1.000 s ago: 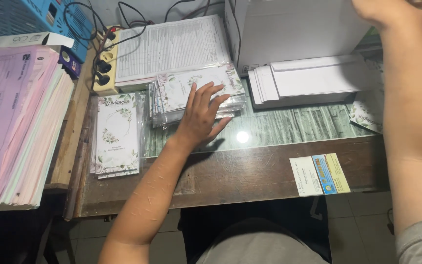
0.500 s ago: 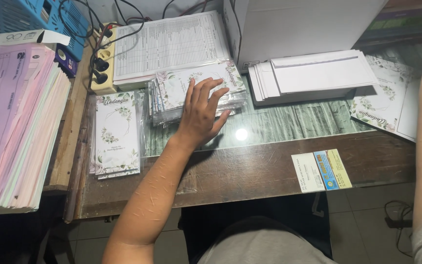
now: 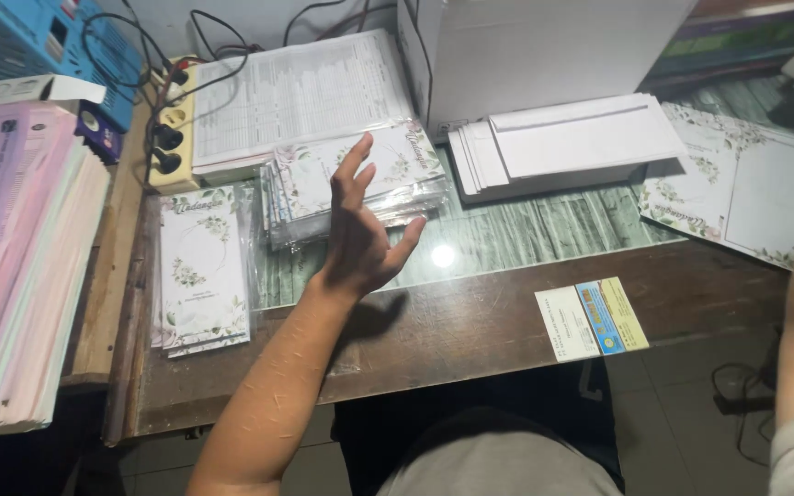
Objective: The person puts invitation cards into plastic sleeves by hand, one at a time, and stacks the completed sleeves on the work surface.
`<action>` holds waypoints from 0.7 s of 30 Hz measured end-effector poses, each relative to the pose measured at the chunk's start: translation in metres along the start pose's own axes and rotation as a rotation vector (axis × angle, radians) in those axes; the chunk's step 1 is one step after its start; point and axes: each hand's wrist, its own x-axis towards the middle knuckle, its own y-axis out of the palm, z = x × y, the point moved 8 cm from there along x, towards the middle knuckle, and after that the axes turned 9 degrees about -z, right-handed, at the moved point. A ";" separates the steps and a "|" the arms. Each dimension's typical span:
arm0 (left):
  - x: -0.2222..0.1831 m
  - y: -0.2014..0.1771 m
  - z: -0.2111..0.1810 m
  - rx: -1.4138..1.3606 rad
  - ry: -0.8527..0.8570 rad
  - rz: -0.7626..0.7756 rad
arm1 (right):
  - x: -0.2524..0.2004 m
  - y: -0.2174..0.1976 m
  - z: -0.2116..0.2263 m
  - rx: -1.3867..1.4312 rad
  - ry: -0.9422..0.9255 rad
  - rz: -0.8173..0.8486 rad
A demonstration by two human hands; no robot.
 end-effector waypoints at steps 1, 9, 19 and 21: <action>0.001 0.001 -0.006 -0.009 -0.012 0.004 | -0.010 -0.002 0.012 -0.019 -0.013 0.018; -0.009 0.036 -0.043 -1.052 -0.605 0.480 | -0.081 -0.044 0.133 1.443 0.644 0.293; -0.036 0.039 0.019 -0.854 -1.296 0.325 | -0.093 -0.041 0.141 1.750 0.755 0.618; -0.052 0.039 0.035 -0.778 -1.399 0.249 | -0.116 -0.026 0.129 1.349 0.613 1.105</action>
